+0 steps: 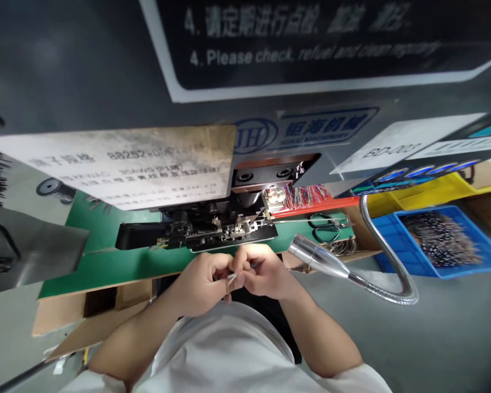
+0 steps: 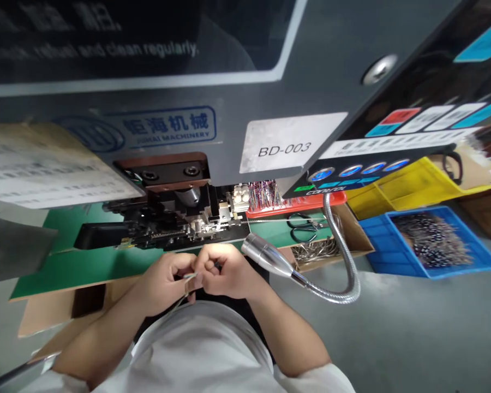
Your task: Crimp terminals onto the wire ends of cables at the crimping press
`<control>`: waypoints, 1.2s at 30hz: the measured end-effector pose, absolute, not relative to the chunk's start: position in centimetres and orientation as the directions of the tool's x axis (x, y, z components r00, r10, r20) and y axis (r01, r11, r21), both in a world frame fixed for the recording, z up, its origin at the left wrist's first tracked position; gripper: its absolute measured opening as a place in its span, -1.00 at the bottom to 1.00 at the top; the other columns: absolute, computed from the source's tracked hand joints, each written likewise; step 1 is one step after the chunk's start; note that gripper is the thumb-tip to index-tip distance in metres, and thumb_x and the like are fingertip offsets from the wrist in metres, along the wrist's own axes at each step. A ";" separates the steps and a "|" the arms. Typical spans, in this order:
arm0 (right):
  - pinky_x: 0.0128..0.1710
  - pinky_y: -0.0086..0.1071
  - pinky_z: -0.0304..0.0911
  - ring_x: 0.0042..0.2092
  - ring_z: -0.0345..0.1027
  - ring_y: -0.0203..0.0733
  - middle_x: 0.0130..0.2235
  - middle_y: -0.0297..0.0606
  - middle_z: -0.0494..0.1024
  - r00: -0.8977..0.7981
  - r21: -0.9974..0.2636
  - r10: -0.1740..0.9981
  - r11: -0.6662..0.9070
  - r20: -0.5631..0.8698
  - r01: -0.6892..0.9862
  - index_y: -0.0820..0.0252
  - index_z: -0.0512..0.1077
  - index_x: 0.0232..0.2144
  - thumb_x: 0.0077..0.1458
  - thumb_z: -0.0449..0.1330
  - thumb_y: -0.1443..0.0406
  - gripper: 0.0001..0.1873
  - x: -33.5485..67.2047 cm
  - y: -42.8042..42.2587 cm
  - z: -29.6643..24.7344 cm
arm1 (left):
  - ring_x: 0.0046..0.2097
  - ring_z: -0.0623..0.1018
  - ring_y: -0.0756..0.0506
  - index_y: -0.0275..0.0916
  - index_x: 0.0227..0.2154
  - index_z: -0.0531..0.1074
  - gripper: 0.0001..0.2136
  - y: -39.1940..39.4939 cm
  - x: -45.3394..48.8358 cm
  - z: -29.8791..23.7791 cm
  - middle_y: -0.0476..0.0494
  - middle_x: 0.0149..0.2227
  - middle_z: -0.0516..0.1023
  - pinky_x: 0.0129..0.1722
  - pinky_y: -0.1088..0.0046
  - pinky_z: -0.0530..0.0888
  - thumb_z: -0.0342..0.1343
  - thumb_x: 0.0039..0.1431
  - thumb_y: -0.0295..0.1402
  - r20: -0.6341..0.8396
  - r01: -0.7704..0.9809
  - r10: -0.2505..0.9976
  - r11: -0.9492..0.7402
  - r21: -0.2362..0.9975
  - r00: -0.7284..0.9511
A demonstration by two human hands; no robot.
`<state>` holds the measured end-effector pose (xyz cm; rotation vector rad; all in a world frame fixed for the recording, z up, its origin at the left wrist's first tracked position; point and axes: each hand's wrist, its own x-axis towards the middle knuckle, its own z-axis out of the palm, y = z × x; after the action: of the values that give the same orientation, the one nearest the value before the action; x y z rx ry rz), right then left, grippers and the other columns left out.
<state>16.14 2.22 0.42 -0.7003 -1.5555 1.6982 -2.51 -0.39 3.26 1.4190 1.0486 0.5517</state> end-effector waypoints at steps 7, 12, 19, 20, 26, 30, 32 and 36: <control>-0.58 -0.48 0.14 -0.57 0.09 -0.37 -0.56 -0.47 0.22 -0.362 -0.990 0.932 -0.037 0.015 -0.136 0.15 0.35 -0.39 0.16 0.25 0.09 -0.73 15.1 1.8 1.2 | -0.52 0.52 0.04 -0.26 -0.31 0.41 -0.76 -0.2 -1.8 2.4 0.01 -0.49 0.49 -0.56 0.61 0.44 0.19 0.23 -0.16 -0.203 -0.118 0.907 0.263 0.958 0.370; -0.65 -0.46 0.16 -0.62 0.10 -0.37 -0.56 -0.46 0.26 -0.205 -0.978 0.976 -0.108 -0.070 -0.181 0.14 0.36 -0.31 0.15 0.23 0.00 -0.66 14.2 1.8 0.5 | -0.60 0.39 0.12 -0.22 -0.26 0.37 -0.83 -0.7 0.1 0.2 0.09 -0.55 0.43 -0.66 0.70 0.27 0.16 0.28 -0.23 -0.085 -0.183 0.979 0.119 0.976 0.183; -0.56 -0.47 0.14 -0.57 0.08 -0.35 -0.60 -0.50 0.16 -0.125 -0.997 0.990 0.071 0.070 0.000 0.16 0.42 -0.35 0.19 0.22 0.16 -0.81 14.1 2.1 0.6 | -0.58 0.33 0.12 -0.21 -0.26 0.38 -0.88 -0.7 0.7 -0.7 0.12 -0.56 0.38 -0.59 0.66 0.28 0.12 0.31 -0.27 -0.037 -0.119 0.988 0.054 0.991 0.147; -0.54 -0.46 0.15 -0.57 0.09 -0.35 -0.60 -0.49 0.18 -0.110 -0.995 0.989 0.099 0.097 0.021 0.16 0.42 -0.37 0.19 0.21 0.18 -0.82 14.1 2.1 0.5 | -0.58 0.33 0.12 -0.21 -0.26 0.38 -0.88 -0.7 0.7 -0.8 0.12 -0.57 0.37 -0.59 0.66 0.28 0.12 0.31 -0.27 -0.034 -0.107 0.989 0.050 0.993 0.143; -0.53 -0.46 0.19 -0.56 0.15 -0.33 -0.60 -0.46 0.26 -0.044 -0.989 0.989 0.145 0.144 0.015 0.15 0.40 -0.41 0.20 0.19 0.23 -0.84 13.7 1.9 0.3 | -0.58 0.34 0.10 -0.21 -0.29 0.37 -0.86 -1.1 0.9 -1.4 0.11 -0.57 0.39 -0.56 0.64 0.29 0.12 0.31 -0.26 -0.021 -0.086 0.995 0.030 0.996 0.102; -0.54 -0.45 0.17 -0.57 0.14 -0.34 -0.59 -0.47 0.27 -0.039 -0.993 0.992 0.118 0.118 0.004 0.15 0.38 -0.38 0.19 0.20 0.25 -0.88 13.6 1.6 0.1 | -0.55 0.36 0.09 -0.21 -0.28 0.39 -0.86 -1.3 1.0 -1.7 0.08 -0.54 0.42 -0.53 0.63 0.31 0.12 0.30 -0.25 -0.008 -0.033 0.997 0.010 0.999 0.076; -0.54 -0.44 0.17 -0.58 0.12 -0.35 -0.60 -0.49 0.24 -0.011 -0.989 0.990 0.141 0.141 0.047 0.15 0.39 -0.31 0.17 0.22 0.26 -0.92 13.6 1.6 -0.1 | -0.52 0.38 0.08 -0.21 -0.25 0.40 -0.86 -1.3 1.0 -1.6 0.06 -0.49 0.46 -0.51 0.63 0.33 0.12 0.30 -0.24 0.000 0.028 0.998 -0.001 1.000 0.059; -0.48 -0.40 0.25 -0.55 0.19 -0.32 -0.52 -0.39 0.38 0.026 -0.945 0.958 0.277 0.286 0.176 0.16 0.48 -0.26 0.14 0.21 0.34 -0.91 13.7 1.9 -0.3 | -0.48 0.44 0.06 -0.20 -0.22 0.42 -0.85 -1.0 1.0 -1.5 0.01 -0.43 0.51 -0.49 0.62 0.35 0.10 0.31 -0.23 0.020 0.142 0.999 -0.027 0.990 0.046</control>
<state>13.73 1.89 -0.33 -1.1363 -1.4160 0.8718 1.04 -1.04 -1.54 1.3520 1.2682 1.1223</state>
